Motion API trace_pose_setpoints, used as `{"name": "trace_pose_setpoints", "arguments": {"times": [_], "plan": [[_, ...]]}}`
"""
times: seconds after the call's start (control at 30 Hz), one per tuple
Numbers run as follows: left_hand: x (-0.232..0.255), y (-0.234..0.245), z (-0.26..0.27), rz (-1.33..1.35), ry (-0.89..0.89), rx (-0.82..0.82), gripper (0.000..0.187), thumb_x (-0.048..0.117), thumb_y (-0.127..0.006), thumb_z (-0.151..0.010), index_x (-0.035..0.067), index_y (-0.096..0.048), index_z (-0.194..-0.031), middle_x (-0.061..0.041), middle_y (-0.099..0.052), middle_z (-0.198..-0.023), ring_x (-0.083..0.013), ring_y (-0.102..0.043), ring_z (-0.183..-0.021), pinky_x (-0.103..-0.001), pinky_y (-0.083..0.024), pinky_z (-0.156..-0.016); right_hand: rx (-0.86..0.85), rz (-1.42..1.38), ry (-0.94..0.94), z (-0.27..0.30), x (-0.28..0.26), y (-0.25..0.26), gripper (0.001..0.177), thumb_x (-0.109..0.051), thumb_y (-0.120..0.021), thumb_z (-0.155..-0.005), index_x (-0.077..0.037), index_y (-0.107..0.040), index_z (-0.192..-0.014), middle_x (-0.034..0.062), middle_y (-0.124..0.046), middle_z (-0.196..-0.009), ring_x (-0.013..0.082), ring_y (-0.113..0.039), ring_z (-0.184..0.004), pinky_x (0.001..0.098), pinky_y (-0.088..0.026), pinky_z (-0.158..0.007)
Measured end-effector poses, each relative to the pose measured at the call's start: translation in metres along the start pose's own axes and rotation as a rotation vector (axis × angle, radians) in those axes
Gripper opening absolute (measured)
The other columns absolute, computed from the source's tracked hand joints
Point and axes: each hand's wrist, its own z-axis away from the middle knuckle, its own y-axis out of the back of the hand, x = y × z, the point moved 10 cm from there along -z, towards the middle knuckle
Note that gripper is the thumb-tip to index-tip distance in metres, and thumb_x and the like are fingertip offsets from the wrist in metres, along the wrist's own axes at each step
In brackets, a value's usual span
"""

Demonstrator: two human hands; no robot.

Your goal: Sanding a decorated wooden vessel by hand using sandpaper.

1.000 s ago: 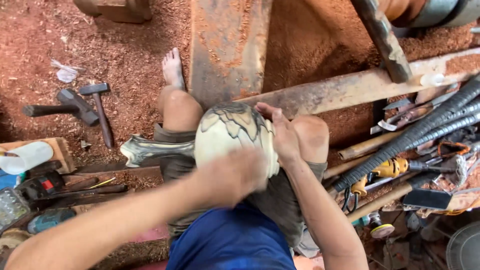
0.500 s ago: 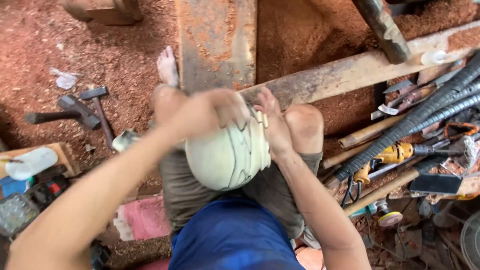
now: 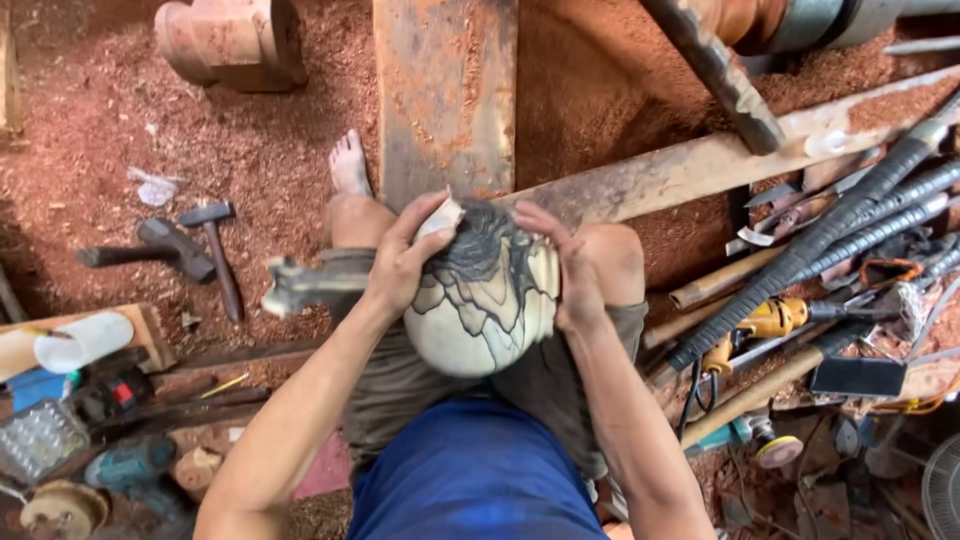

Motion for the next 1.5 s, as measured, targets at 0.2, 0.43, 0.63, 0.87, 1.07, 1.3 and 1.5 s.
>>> {"name": "trace_pose_setpoints", "arguments": {"times": [0.2, 0.43, 0.63, 0.87, 1.07, 1.3, 1.5], "plan": [[0.065, -0.009, 0.024, -0.302, -0.416, 0.078, 0.056, 0.020, -0.066, -0.093, 0.003, -0.057, -0.146, -0.018, -0.048, -0.159, -0.0287, -0.044, -0.150, -0.038, -0.032, -0.125, -0.092, 0.273, 0.175, -0.022, -0.024, -0.003, 0.058, -0.057, -0.062, -0.100, -0.007, -0.071, -0.128, 0.0135, -0.048, -0.164, 0.0300, -0.038, -0.157, 0.0482, -0.029, -0.132], [0.064, -0.054, 0.127, -0.765, -0.745, 0.255, 0.034, 0.016, -0.064, -0.103, 0.002, -0.066, -0.134, -0.024, -0.049, -0.155, -0.0465, -0.038, -0.154, -0.059, -0.025, -0.131, 0.160, 1.077, -0.092, -0.032, -0.055, -0.036, 0.041, -0.030, -0.061, -0.102, -0.009, -0.063, -0.137, 0.0136, -0.059, -0.147, 0.0310, -0.054, -0.140, 0.0416, -0.041, -0.117], [0.107, -0.039, 0.093, -0.710, -0.737, 0.281, 0.041, 0.025, -0.064, -0.106, -0.005, -0.059, -0.134, -0.029, -0.049, -0.154, -0.0490, -0.042, -0.151, -0.060, -0.029, -0.129, 0.078, 1.255, -0.040, -0.034, -0.050, -0.047, 0.039, -0.026, -0.054, -0.107, -0.008, -0.061, -0.140, 0.0173, -0.062, -0.144, 0.0343, -0.057, -0.135, 0.0397, -0.044, -0.111], [0.083, -0.069, 0.118, -0.923, -0.796, 0.089, 0.028, 0.016, -0.069, -0.101, 0.009, -0.074, -0.128, -0.015, -0.062, -0.147, -0.0361, -0.046, -0.149, -0.054, -0.028, -0.128, 0.147, 1.147, -0.049, -0.034, -0.050, -0.035, 0.038, -0.025, -0.049, -0.108, -0.006, -0.061, -0.139, 0.0181, -0.065, -0.140, 0.0313, -0.060, -0.133, 0.0387, -0.046, -0.112], [0.114, -0.058, 0.058, -0.787, -0.663, 0.122, 0.022, 0.020, -0.073, -0.097, 0.007, -0.073, -0.114, -0.016, -0.066, -0.132, -0.0394, -0.054, -0.135, -0.052, -0.040, -0.119, 0.125, 1.151, -0.061, -0.034, -0.038, -0.028, 0.039, -0.025, -0.050, -0.110, -0.004, -0.060, -0.140, 0.0180, -0.065, -0.140, 0.0320, -0.059, -0.133, 0.0383, -0.046, -0.111], [0.110, -0.099, 0.140, -1.055, -0.863, 0.210, 0.021, 0.015, -0.070, -0.095, 0.007, -0.078, -0.113, -0.013, -0.069, -0.132, -0.0399, -0.058, -0.134, -0.055, -0.042, -0.113, 0.197, 1.089, -0.107, -0.032, -0.037, -0.018, 0.038, -0.025, -0.049, -0.109, -0.004, -0.063, -0.137, 0.0149, -0.069, -0.134, 0.0294, -0.063, -0.128, 0.0360, -0.048, -0.109], [0.126, -0.061, 0.063, -0.839, -0.738, 0.298, 0.016, 0.019, -0.074, -0.097, 0.012, -0.077, -0.111, -0.011, -0.067, -0.131, -0.0386, -0.060, -0.129, -0.052, -0.048, -0.112, 0.158, 1.190, -0.036, -0.027, -0.031, -0.017, 0.037, -0.022, -0.046, -0.110, -0.003, -0.062, -0.137, 0.0181, -0.069, -0.133, 0.0315, -0.065, -0.125, 0.0383, -0.048, -0.108]]}}
